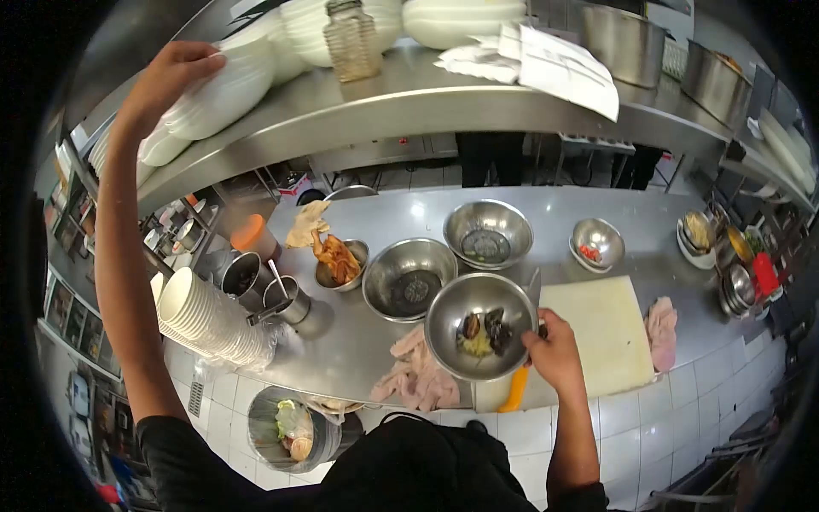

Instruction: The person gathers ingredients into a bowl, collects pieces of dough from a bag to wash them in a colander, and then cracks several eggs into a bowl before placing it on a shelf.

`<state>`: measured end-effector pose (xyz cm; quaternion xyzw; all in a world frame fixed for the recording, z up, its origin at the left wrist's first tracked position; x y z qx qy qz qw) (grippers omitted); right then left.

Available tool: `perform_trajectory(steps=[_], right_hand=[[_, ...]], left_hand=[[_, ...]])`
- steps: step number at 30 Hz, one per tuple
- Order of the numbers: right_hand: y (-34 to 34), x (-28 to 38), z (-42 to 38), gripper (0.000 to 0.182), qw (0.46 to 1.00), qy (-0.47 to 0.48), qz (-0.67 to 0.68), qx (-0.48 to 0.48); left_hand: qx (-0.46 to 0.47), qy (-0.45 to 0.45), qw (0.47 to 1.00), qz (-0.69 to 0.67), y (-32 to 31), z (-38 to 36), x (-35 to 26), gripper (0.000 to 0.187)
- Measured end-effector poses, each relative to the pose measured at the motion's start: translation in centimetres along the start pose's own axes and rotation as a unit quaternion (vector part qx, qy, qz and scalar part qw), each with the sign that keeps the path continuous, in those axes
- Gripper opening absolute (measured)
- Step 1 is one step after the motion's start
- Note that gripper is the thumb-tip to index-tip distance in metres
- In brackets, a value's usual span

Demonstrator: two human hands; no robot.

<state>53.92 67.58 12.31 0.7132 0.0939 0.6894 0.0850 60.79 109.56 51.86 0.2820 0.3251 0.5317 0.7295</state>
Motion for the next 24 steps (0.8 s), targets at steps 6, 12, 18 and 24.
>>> perform_trajectory(steps=[6,12,18,24], right_hand=[[0.5,1.2,-0.4,0.026,1.000,-0.008,0.023,-0.012],[0.7,0.6,-0.7,0.027,0.999,-0.029,0.032,-0.006],[3.8,-0.9,-2.3,0.025,0.996,-0.071,0.050,-0.028],[12.0,-5.1,-7.6,0.027,0.979,-0.135,0.057,-0.141]], left_hand=[[0.029,0.012,0.999,0.012,0.5,2.2,1.4,0.037],[-0.117,-0.009,0.991,-0.067,2.7,3.0,4.3,0.037],[-0.303,0.045,0.925,0.227,8.4,-6.2,-3.3,0.033],[-0.101,0.033,0.992,-0.063,5.4,-15.1,-5.2,0.029]])
Point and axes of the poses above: each hand's wrist, its own z-axis towards the middle knuckle, its own y-axis out of the back of the hand, x = y × z, the point moved 3 cm from there along z, towards the middle knuckle, and after that the axes turned 3 degrees about -z, right-handed, at the moved point
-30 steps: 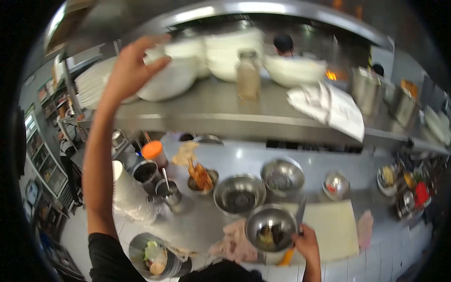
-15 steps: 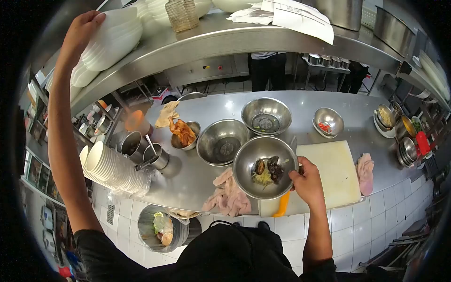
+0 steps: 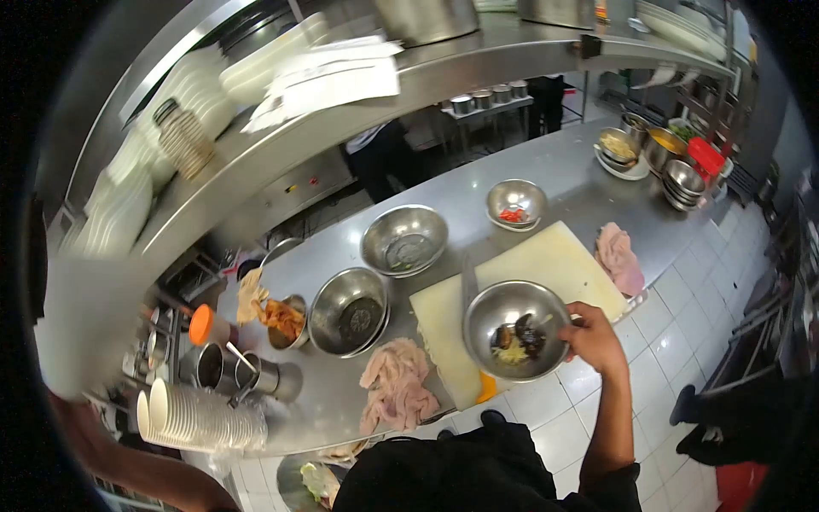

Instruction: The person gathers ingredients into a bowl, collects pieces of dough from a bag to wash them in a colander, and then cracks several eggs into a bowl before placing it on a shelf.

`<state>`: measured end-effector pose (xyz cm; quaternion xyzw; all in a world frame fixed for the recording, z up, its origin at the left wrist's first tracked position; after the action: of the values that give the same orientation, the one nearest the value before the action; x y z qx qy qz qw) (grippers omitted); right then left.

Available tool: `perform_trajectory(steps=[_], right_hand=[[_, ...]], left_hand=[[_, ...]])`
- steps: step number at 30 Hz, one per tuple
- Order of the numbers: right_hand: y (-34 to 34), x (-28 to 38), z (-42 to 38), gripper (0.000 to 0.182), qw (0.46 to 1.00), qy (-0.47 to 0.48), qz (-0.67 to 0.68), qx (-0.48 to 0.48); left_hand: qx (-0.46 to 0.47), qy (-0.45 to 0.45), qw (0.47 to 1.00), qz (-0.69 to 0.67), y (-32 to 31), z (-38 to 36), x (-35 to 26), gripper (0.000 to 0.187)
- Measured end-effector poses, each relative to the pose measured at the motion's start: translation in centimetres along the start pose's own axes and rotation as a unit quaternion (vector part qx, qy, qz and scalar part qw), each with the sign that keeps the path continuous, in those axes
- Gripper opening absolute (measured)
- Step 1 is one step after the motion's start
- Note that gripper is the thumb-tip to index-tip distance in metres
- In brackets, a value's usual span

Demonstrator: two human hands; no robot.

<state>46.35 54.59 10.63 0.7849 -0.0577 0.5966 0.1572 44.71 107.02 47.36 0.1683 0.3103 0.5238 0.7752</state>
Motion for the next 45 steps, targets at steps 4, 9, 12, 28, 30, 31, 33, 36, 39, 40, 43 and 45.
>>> perform_trajectory(steps=[4,9,12,28,30,31,33,36,39,40,43,45], right_hand=[[6.0,-1.3,-0.8,0.027,0.993,-0.021,-0.001,-0.115],[10.7,0.3,0.7,0.024,0.980,0.012,0.015,-0.200],[11.0,0.8,2.5,0.030,0.975,0.015,0.002,-0.223],[4.9,-10.8,12.3,0.034,0.956,0.058,-0.258,-0.129],[4.5,-9.4,12.3,0.035,0.985,-0.081,-0.140,-0.060],[4.7,-10.3,13.0,0.039,0.990,-0.084,-0.098,-0.050],[4.9,-11.4,14.1,0.039,0.985,-0.084,-0.139,-0.051],[5.4,-12.3,15.1,0.038,0.976,-0.012,-0.199,-0.081],[7.3,-11.3,15.8,0.033,0.978,-0.028,-0.166,-0.125],[8.4,-11.2,16.3,0.031,0.979,-0.054,-0.142,-0.136],[13.6,-9.9,20.7,0.019,0.974,-0.005,-0.165,-0.158],[19.7,-14.4,28.8,0.016,0.924,0.132,-0.222,-0.282]], left_hand=[[0.268,-0.089,0.878,-0.388,-14.4,-8.6,-4.5,0.011],[0.386,-0.243,0.765,-0.454,-34.6,-19.4,-15.7,0.007],[0.300,-0.321,0.768,-0.465,-43.2,-25.6,-18.9,0.008],[0.306,-0.315,0.831,-0.342,-45.7,-26.7,-17.8,0.017],[0.304,-0.221,0.857,-0.353,-43.2,-23.0,-17.1,0.017],[0.297,-0.151,0.874,-0.353,-42.5,-21.5,-16.2,0.017],[0.280,-0.021,0.899,-0.335,-41.7,-19.8,-13.2,0.017],[0.238,0.127,0.913,-0.305,-40.0,-19.5,-6.9,0.021],[0.143,0.256,0.911,-0.291,-37.6,-23.1,0.3,0.020],[0.119,0.317,0.896,-0.287,-36.4,-24.9,2.4,0.018],[0.076,0.407,0.875,-0.252,-32.0,-30.0,6.3,0.015],[0.053,0.444,0.868,-0.216,-29.5,-32.4,6.8,0.014]])
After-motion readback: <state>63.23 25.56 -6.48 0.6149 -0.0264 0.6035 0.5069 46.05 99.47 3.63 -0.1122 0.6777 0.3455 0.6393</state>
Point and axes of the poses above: each hand's wrist, its own z-axis towards the middle knuckle, its own y-axis out of the back of the hand, x = y × z, the point moved 3 cm from there along z, towards the middle knuckle, and after that the axes turned 3 degrees about -z, right-handed, at the moved point
